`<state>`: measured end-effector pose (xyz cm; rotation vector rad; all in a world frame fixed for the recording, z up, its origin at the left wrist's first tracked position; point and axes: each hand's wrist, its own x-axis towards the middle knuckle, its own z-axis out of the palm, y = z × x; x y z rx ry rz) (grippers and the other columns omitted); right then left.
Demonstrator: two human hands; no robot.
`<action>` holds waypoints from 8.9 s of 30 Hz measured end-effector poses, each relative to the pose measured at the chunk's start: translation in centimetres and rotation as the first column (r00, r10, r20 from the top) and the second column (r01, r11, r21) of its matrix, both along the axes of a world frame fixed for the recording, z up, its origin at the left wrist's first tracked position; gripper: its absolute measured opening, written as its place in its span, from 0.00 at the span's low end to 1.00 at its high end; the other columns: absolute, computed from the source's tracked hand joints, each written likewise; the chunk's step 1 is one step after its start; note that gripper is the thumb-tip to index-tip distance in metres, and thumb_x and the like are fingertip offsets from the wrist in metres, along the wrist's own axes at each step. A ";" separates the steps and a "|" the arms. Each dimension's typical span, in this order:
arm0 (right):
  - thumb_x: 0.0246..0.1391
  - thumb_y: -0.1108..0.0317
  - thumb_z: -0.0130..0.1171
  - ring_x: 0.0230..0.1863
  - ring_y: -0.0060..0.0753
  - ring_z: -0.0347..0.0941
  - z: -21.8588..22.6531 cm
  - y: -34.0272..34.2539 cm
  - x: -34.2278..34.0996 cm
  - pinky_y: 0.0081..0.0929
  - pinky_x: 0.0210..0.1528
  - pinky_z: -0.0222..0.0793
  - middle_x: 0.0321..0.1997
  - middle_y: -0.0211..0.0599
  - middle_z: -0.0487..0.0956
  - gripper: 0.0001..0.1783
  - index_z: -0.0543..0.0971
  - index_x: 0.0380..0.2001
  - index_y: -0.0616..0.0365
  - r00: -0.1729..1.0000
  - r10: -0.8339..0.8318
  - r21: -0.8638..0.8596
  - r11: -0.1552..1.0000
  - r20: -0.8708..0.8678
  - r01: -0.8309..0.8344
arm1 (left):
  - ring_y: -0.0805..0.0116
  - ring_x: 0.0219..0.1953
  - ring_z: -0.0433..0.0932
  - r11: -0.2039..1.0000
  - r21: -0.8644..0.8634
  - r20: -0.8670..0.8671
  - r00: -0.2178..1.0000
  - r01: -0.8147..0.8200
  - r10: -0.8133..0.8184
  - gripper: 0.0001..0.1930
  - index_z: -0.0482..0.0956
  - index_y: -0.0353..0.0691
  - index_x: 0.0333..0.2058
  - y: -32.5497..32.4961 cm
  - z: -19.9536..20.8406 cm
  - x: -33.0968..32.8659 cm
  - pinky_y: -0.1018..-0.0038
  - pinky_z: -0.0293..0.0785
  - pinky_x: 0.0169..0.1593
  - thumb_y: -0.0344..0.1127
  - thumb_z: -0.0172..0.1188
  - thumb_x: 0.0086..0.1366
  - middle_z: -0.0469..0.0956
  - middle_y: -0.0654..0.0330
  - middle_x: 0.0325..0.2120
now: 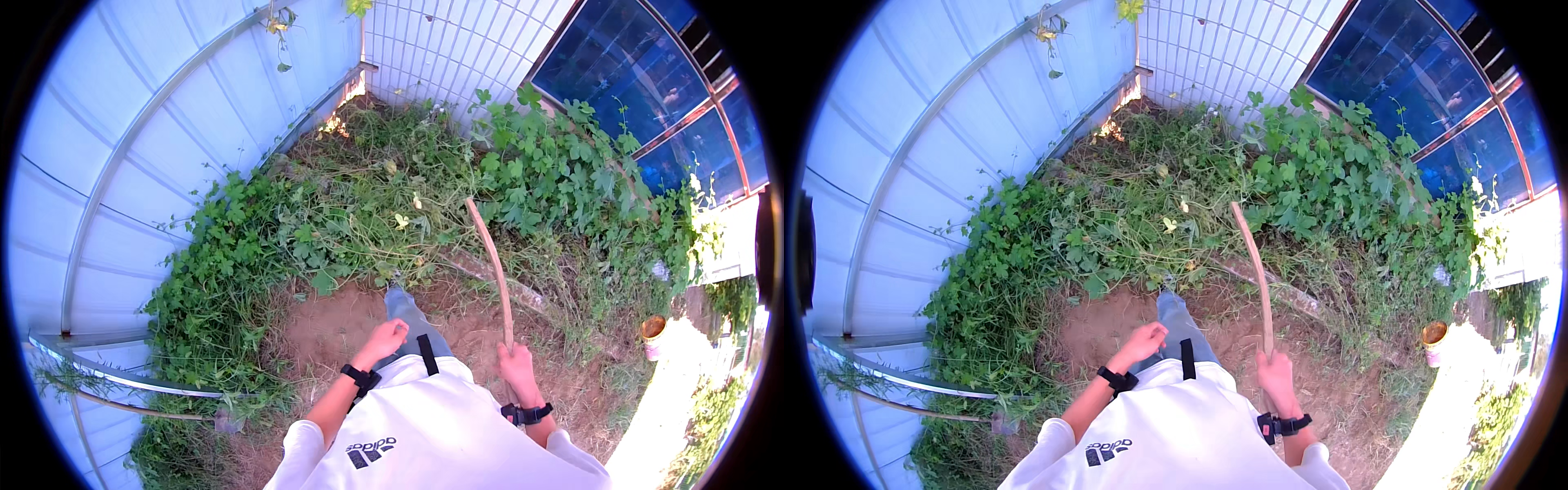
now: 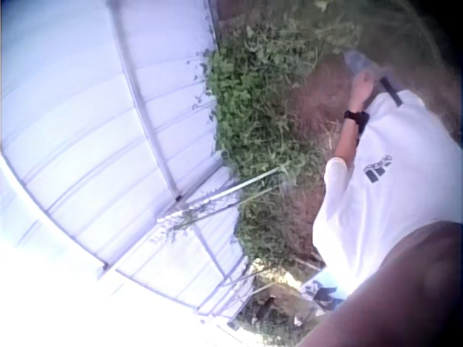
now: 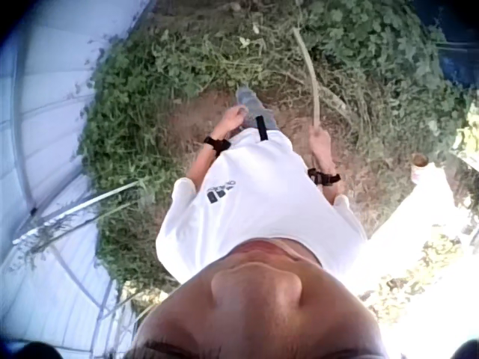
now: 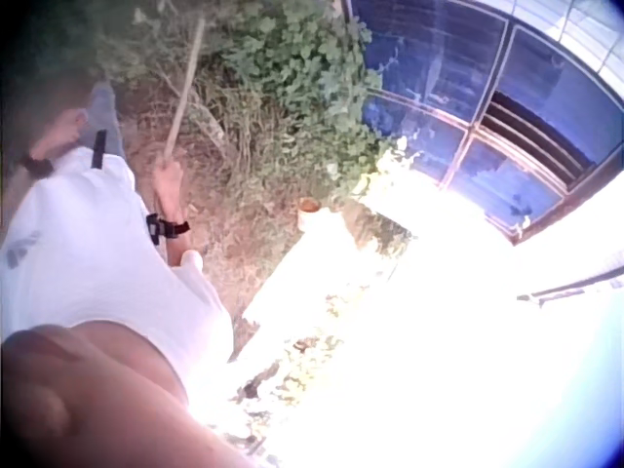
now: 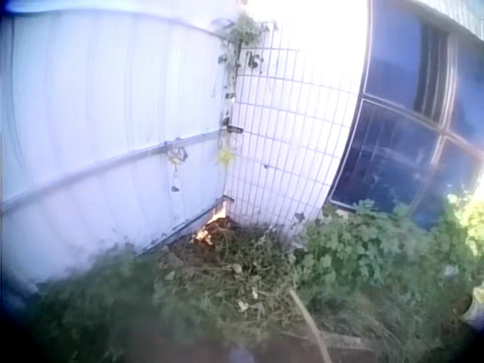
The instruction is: The person uses a sickle on a long pole to pull vines down from a wall, gathers them into a pile on the ground, and then lights the pile on fire using a match.
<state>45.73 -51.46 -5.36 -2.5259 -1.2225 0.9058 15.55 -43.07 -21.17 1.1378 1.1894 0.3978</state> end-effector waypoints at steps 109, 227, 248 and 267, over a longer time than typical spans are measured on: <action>0.64 0.59 0.53 0.10 0.14 0.54 0.8 1.2 -2.5 0.18 0.11 0.49 0.11 0.20 0.57 0.20 0.62 0.21 0.51 0.437 -0.201 -0.180 0.980 -0.877 0.089 | 0.73 0.37 0.77 0.865 -0.490 0.269 0.925 -0.108 0.268 0.16 0.73 0.41 0.46 -5.6 8.3 3.5 0.74 0.72 0.44 0.45 0.45 0.71 0.80 0.60 0.42; 0.67 0.64 0.42 0.12 0.14 0.52 -4.0 15.3 -10.0 0.15 0.13 0.52 0.16 0.20 0.59 0.11 0.61 0.27 0.50 -0.013 -0.527 -0.489 0.778 -0.850 0.394 | 0.74 0.22 0.68 0.659 -0.746 0.438 0.814 0.093 0.381 0.17 0.70 0.42 0.33 12.0 2.6 12.0 0.77 0.68 0.23 0.49 0.45 0.72 0.73 0.64 0.25; 0.63 0.55 0.51 0.21 0.24 0.71 -3.1 19.3 -25.3 0.24 0.26 0.73 0.24 0.30 0.71 0.19 0.71 0.30 0.62 -0.029 -0.122 -0.048 0.587 -0.992 -0.808 | 0.68 0.34 0.70 0.538 -0.536 0.380 0.383 -0.651 0.842 0.14 0.66 0.41 0.37 4.2 12.5 -10.5 0.69 0.73 0.41 0.46 0.41 0.74 0.69 0.63 0.29; 0.66 0.51 0.43 0.12 0.28 0.65 -35.7 59.1 3.6 0.26 0.12 0.63 0.15 0.31 0.67 0.23 0.65 0.25 0.60 0.533 -0.630 0.039 0.625 -0.565 0.780 | 0.69 0.36 0.80 0.653 -0.550 -0.486 0.835 -0.521 0.257 0.16 0.72 0.35 0.49 4.2 -2.6 -10.4 0.74 0.77 0.41 0.41 0.46 0.73 0.81 0.55 0.38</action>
